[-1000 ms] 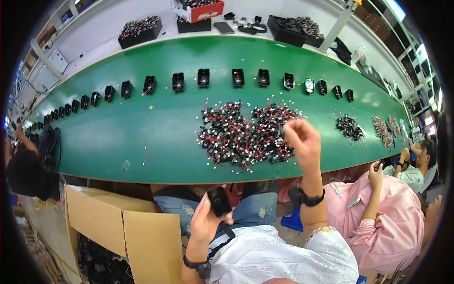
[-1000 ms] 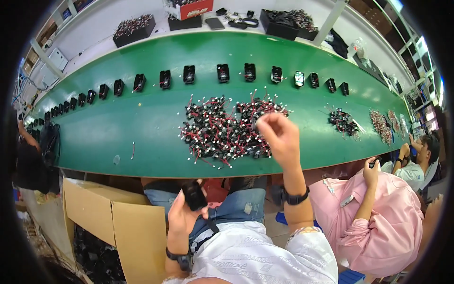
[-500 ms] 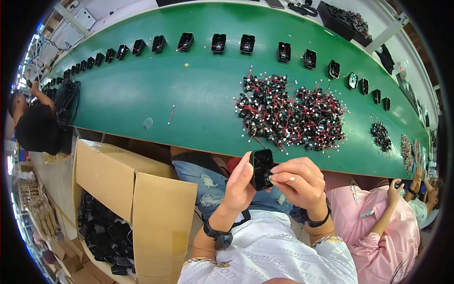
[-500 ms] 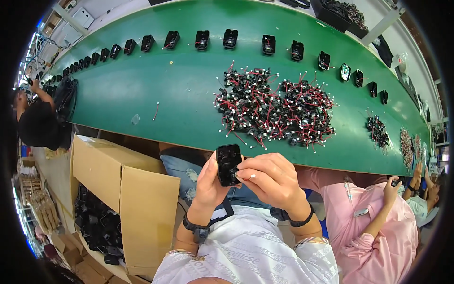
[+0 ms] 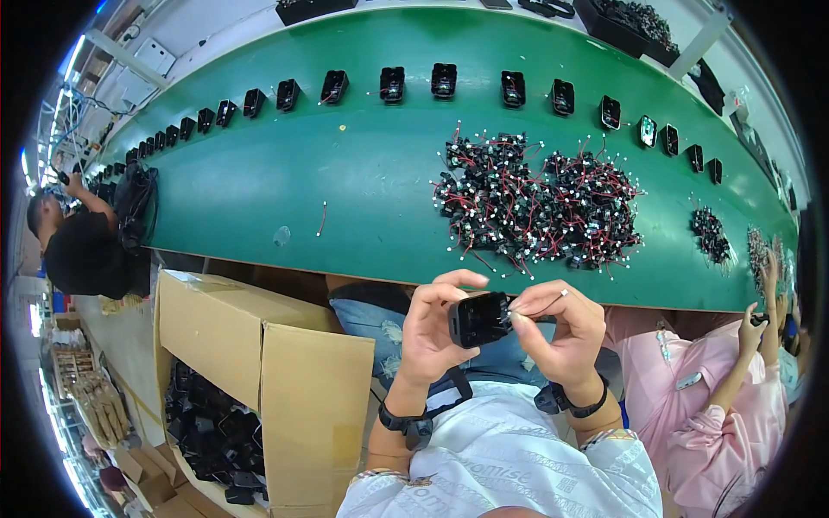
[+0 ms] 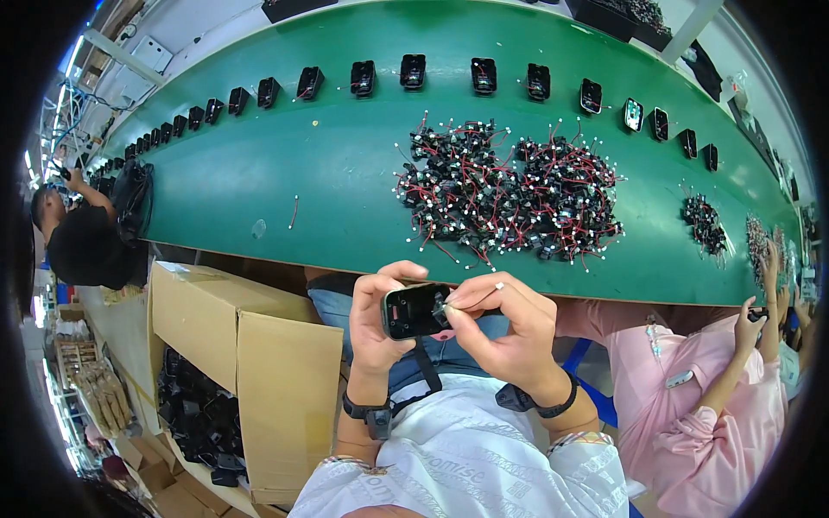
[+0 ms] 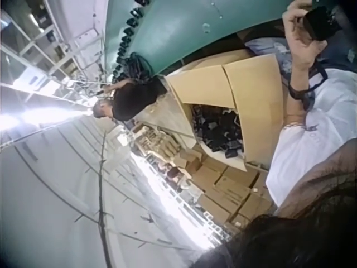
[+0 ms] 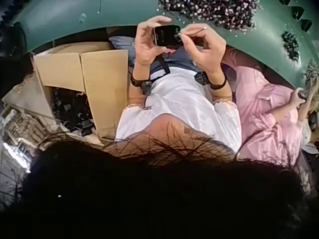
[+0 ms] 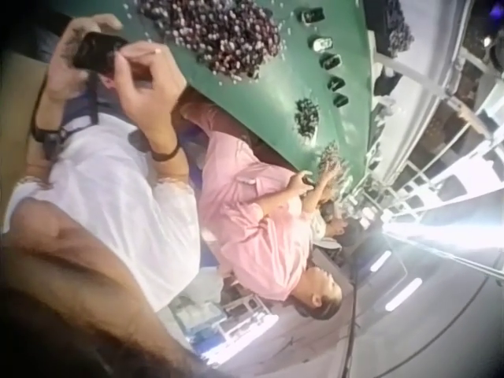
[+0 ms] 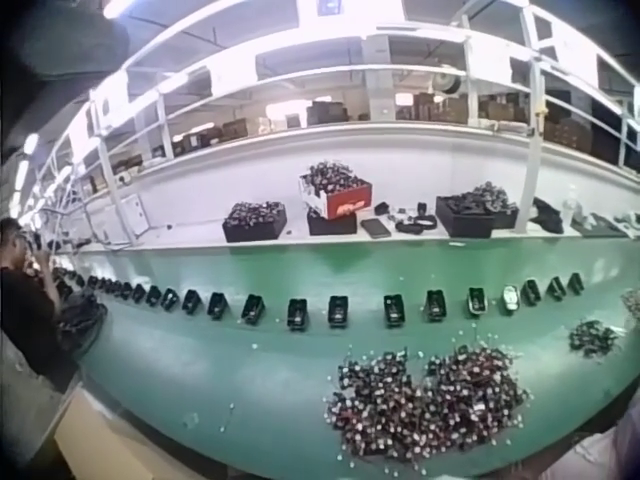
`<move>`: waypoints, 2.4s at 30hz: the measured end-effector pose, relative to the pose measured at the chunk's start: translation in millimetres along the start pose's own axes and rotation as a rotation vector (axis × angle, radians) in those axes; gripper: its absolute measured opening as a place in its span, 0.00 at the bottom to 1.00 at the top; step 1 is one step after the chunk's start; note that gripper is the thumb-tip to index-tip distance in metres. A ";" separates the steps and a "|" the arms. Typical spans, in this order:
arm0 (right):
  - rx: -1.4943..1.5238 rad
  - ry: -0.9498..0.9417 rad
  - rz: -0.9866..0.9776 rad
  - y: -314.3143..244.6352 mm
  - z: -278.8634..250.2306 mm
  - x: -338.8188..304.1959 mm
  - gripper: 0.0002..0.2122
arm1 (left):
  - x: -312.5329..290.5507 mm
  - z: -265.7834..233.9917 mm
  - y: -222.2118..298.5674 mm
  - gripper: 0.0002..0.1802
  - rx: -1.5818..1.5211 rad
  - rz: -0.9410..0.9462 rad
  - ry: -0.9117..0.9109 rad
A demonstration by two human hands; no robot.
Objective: The person picks up a black plastic housing from a box and a wire component from a pile, inserts the component into the housing, and places the assembled unit onto the green workbench.
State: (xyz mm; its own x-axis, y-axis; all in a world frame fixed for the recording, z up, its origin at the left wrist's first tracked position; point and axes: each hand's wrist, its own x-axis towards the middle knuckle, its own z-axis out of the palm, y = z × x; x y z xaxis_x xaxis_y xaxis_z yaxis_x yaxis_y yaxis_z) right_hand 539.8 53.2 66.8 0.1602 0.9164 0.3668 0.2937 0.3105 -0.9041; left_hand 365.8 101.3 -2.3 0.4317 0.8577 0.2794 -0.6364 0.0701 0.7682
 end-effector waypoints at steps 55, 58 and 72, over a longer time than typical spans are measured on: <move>0.081 -0.252 0.039 4.8 10.7 8.1 0.08 | 5.3 -3.3 -10.2 0.31 0.837 0.542 0.118; -0.060 -0.246 -0.091 4.1 10.8 6.2 0.11 | 0.6 -7.1 -8.8 0.31 0.821 0.484 0.074; -0.171 -0.012 -0.095 2.4 29.0 -3.6 0.06 | 1.8 -5.8 -6.3 0.37 0.883 0.551 0.032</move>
State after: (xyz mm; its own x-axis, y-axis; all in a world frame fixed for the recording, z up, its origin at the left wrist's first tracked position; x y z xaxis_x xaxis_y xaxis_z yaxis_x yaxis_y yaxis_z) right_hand 512.6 58.0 57.0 0.1127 0.8883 0.4452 0.4626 0.3496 -0.8147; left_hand 366.8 105.4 -10.0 0.1981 0.6720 0.7136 -0.0400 -0.7219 0.6909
